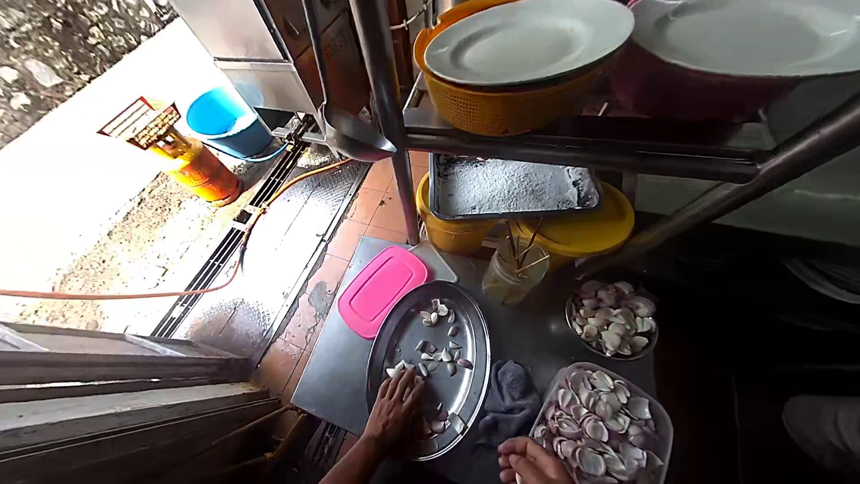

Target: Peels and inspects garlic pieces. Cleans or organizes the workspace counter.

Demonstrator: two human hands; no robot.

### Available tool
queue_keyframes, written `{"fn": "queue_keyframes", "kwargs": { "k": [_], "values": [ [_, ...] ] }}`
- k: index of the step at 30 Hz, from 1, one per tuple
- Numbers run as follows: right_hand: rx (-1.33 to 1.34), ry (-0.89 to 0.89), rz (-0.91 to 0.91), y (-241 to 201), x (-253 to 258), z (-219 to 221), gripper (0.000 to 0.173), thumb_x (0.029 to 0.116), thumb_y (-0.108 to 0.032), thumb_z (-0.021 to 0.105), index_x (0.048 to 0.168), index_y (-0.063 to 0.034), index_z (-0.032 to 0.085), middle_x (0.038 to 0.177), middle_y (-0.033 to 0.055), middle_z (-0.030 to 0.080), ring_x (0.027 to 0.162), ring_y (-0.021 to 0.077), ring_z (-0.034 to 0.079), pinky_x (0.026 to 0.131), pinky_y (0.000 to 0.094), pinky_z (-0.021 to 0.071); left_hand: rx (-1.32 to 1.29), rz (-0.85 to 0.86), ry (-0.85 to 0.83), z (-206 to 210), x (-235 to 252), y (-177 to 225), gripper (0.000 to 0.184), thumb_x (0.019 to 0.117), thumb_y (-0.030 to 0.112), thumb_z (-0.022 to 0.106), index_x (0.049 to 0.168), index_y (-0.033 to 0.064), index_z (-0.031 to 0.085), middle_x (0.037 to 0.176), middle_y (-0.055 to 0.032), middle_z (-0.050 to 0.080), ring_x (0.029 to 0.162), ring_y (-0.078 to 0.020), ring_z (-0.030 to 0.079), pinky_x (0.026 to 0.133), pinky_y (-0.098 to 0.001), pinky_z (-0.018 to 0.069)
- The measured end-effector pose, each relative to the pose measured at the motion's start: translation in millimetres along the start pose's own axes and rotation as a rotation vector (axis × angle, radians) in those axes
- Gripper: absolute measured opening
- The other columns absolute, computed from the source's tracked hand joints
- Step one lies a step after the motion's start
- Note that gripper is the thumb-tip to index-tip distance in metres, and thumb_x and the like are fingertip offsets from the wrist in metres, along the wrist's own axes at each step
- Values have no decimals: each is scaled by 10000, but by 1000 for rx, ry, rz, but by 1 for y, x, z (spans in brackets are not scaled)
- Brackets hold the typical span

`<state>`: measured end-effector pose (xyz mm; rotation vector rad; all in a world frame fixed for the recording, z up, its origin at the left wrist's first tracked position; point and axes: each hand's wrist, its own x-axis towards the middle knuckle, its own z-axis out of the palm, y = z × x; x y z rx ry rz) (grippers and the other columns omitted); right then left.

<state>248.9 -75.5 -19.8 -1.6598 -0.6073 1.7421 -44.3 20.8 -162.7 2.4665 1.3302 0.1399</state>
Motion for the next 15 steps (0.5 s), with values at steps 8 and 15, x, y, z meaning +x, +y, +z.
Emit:
{"fn": "queue_keyframes", "kwargs": {
  "k": [8, 15],
  "values": [
    [-894, 112, 17, 0, 85, 75, 288, 950, -106, 622, 1224, -47, 688, 1180, 173, 670, 1023, 289, 682, 917, 456, 562, -242, -135, -5, -52, 64, -36, 330, 1038, 265, 528, 1305, 150, 683, 1399, -140, 610, 1260, -301, 610, 1026, -468, 523],
    [-1166, 200, -159, 34, 101, 98, 289, 929, -50, 619, 1204, -49, 709, 1184, 219, 635, 1029, 330, 681, 895, 444, 585, -261, -121, -124, -54, 14, -40, 280, 1014, 233, 518, 1126, 60, 707, 1093, -157, 694, 1078, -314, 675, 901, -446, 571]
  ]
}}
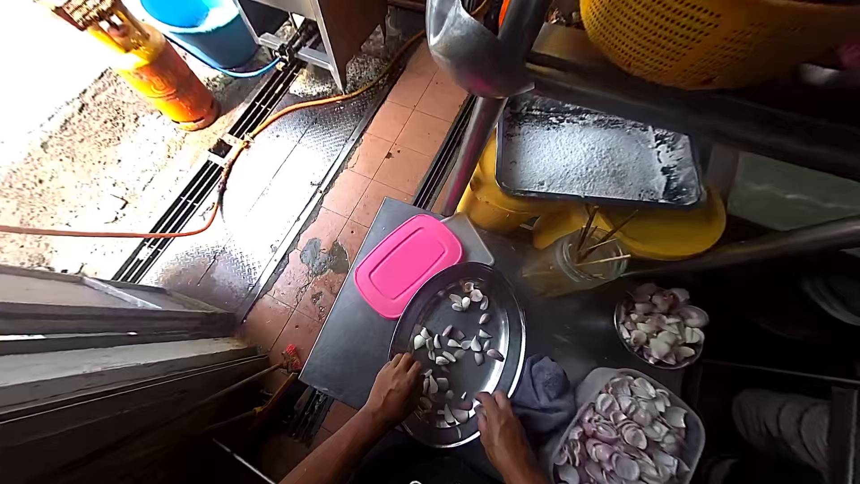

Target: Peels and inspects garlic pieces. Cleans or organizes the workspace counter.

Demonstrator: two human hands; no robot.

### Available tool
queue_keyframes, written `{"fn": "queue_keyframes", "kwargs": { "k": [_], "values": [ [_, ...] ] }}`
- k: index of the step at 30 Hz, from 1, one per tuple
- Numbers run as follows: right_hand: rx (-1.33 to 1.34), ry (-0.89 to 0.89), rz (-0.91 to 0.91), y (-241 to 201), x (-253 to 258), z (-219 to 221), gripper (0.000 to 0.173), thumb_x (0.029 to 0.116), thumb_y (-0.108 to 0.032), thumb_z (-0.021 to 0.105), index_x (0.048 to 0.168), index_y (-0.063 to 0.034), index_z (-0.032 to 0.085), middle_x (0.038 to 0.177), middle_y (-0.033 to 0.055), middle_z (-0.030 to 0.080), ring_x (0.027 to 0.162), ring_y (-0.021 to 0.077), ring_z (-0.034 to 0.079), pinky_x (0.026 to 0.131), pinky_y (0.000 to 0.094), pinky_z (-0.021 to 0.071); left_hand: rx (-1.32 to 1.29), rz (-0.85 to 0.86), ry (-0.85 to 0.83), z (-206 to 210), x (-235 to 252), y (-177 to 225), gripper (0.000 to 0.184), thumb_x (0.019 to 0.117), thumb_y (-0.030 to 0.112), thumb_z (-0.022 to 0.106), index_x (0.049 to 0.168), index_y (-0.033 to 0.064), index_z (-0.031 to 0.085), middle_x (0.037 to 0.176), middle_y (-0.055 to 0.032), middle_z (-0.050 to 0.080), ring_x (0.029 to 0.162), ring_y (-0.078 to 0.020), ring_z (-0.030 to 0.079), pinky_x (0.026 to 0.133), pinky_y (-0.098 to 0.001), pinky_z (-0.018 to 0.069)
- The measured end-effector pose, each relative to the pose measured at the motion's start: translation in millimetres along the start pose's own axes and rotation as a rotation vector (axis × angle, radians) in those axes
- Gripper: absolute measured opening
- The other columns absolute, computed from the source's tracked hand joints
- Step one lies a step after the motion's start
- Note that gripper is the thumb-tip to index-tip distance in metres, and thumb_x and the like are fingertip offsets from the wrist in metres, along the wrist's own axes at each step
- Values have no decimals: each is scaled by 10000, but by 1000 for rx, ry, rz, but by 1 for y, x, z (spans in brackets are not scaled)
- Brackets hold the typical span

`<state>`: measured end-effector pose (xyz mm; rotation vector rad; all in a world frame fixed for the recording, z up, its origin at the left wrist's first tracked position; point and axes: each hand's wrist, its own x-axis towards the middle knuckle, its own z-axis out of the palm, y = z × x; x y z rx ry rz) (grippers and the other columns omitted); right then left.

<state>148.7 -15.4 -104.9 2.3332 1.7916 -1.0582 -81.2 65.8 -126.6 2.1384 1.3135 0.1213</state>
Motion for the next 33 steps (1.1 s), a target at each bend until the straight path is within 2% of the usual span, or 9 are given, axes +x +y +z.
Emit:
{"fn": "queue_keyframes", "kwargs": {
  "k": [7, 11, 15, 18, 22, 24, 26, 29, 33],
  "values": [
    [10, 58, -131, 6, 13, -1, 141, 922, -108, 649, 1028, -53, 723, 1056, 168, 673, 1022, 330, 674, 891, 468, 571, -4, 305, -148, 19, -30, 21, 244, 1021, 202, 508, 983, 46, 693, 960, -139, 689, 953, -310, 693, 801, -459, 581],
    [330, 291, -40, -4, 16, -13, 179, 924, -145, 660, 1041, -19, 714, 1090, 138, 714, 1066, 292, 671, 954, 479, 542, 0, 398, -345, 21, -12, 55, 281, 1045, 238, 515, 1105, 26, 689, 1130, -196, 678, 1102, -375, 653, 882, -523, 550],
    [660, 410, 207, -8, 8, -27, 201, 951, -153, 643, 1094, -18, 683, 1036, 94, 714, 900, 185, 695, 801, 379, 591, 84, 295, -580, 39, 9, 87, 294, 1033, 47, 466, 1289, -23, 593, 1286, -281, 608, 1217, -459, 584, 949, -589, 507],
    [1054, 424, 271, -4, -8, -36, 163, 962, -71, 586, 1088, 33, 586, 881, 125, 719, 718, 195, 713, 649, 328, 616, 53, 204, -650, 43, 18, 91, 314, 1029, 26, 449, 1306, -51, 573, 1290, -298, 603, 1235, -466, 578, 999, -577, 499],
    [1211, 383, 336, 3, -35, -35, 295, 967, -39, 516, 1249, 34, 567, 790, 99, 663, 619, 165, 653, 554, 296, 566, -318, -29, -538, 20, 14, 80, 351, 990, 138, 550, 1307, 4, 619, 1198, -192, 689, 1161, -319, 657, 1037, -482, 508],
    [1224, 298, 360, 5, -45, -32, 257, 1006, -74, 467, 1192, 24, 616, 805, 85, 664, 635, 159, 643, 554, 300, 554, -699, -232, -430, -4, 12, 82, 319, 961, 181, 632, 1242, 35, 667, 1083, -114, 735, 962, -200, 718, 908, -398, 580],
    [1293, 133, 316, 0, -56, -30, 273, 1039, -152, 395, 1134, 0, 602, 864, 75, 678, 691, 163, 660, 569, 307, 557, -1050, -323, -338, -29, 5, 89, 262, 947, 106, 671, 1192, 14, 667, 1030, -80, 739, 872, -143, 717, 824, -330, 602],
    [1379, -25, 93, -22, -63, -31, 273, 1079, -229, 393, 1116, -14, 556, 829, 52, 659, 662, 144, 643, 587, 309, 569, -1283, -264, -219, -51, -1, 95, 208, 958, 59, 666, 1154, -10, 685, 1003, -83, 750, 852, -143, 719, 792, -310, 606],
    [1280, 130, -10, -63, -65, -52, 251, 1093, -187, 432, 1062, 0, 596, 747, 21, 630, 579, 92, 590, 535, 262, 537, -1362, -161, -141, -68, -12, 112, 231, 971, 37, 643, 1181, -30, 711, 1037, -95, 753, 896, -136, 720, 835, -305, 603]
  ]
}}
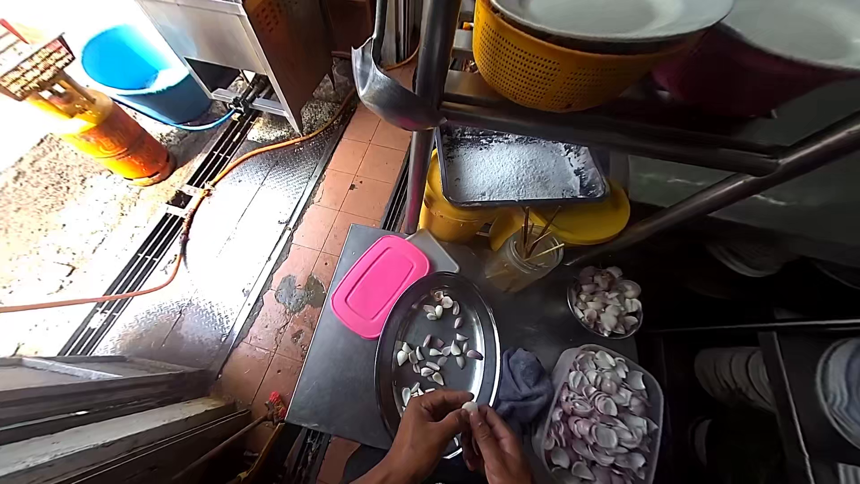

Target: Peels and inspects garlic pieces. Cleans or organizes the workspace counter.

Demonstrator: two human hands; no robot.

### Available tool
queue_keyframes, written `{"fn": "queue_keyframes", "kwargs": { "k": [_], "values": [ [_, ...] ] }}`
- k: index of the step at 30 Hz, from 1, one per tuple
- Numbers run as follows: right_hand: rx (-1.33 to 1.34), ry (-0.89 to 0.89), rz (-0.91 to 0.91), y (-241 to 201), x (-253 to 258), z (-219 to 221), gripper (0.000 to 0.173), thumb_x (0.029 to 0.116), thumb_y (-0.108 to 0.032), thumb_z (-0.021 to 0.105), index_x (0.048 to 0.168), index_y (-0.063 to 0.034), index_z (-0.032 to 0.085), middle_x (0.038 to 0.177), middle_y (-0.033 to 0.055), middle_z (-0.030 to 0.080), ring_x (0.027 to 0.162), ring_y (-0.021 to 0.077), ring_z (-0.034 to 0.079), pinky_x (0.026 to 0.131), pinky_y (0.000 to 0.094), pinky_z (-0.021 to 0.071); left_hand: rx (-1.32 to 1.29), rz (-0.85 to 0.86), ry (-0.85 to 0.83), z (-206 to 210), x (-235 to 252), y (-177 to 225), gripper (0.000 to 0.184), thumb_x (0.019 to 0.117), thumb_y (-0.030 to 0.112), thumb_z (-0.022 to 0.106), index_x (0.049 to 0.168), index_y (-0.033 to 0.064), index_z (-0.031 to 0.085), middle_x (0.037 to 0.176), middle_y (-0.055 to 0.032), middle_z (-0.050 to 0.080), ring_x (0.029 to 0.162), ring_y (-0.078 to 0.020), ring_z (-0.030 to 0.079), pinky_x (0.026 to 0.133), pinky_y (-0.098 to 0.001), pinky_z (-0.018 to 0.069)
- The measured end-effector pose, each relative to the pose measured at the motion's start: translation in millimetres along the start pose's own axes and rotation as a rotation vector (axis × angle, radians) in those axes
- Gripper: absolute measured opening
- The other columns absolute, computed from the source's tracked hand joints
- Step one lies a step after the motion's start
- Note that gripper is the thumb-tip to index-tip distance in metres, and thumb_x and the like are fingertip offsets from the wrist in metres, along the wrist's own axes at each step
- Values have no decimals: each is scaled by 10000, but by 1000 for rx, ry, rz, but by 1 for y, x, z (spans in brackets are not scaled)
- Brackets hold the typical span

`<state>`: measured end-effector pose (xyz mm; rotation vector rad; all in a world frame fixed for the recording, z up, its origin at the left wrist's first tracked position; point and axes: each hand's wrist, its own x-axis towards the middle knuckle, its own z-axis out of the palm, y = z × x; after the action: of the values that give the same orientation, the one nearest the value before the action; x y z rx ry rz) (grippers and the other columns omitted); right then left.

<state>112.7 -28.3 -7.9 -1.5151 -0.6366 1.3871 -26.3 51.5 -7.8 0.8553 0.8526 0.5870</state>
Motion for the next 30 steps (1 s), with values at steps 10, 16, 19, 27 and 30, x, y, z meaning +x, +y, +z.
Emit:
{"fn": "queue_keyframes", "kwargs": {
  "k": [10, 16, 19, 27, 30],
  "values": [
    [-334, 113, -234, -25, -16, 13, 264, 1060, -227, 539, 909, -32, 632, 718, 4, 603, 573, 66, 561, 527, 237, 498, -53, 151, 41, 9, -22, 16, 244, 927, -15, 608, 1150, -39, 705, 1024, -87, 743, 894, -122, 705, 825, -295, 593],
    [-568, 127, -452, -30, -21, 9, 301, 1043, -241, 566, 839, -31, 634, 700, 23, 581, 608, 53, 555, 569, 208, 491, -53, 171, 2, 6, -31, 17, 245, 921, -3, 622, 1145, -32, 719, 1053, -90, 740, 911, -125, 707, 844, -300, 594],
    [-622, 114, -491, -32, -20, 12, 327, 1043, -261, 558, 815, -35, 624, 704, 32, 568, 640, 61, 553, 595, 211, 481, -66, 168, 30, 6, -33, 21, 217, 890, -16, 636, 1088, -23, 726, 976, -72, 746, 852, -111, 707, 797, -284, 595],
    [-548, 54, -414, -24, -20, 26, 314, 1075, -220, 485, 855, -24, 594, 697, 24, 554, 621, 65, 550, 602, 239, 497, -127, 206, 167, 10, -35, 10, 149, 853, 8, 632, 973, 11, 719, 839, -13, 711, 730, -59, 654, 668, -232, 546],
    [-497, 30, -328, -22, -22, 27, 305, 1084, -220, 477, 876, -26, 586, 702, 21, 550, 608, 75, 542, 588, 262, 492, -124, 202, 181, 10, -36, 5, 133, 854, 16, 652, 969, 12, 718, 832, -19, 711, 726, -69, 660, 665, -241, 554]
  ]
}}
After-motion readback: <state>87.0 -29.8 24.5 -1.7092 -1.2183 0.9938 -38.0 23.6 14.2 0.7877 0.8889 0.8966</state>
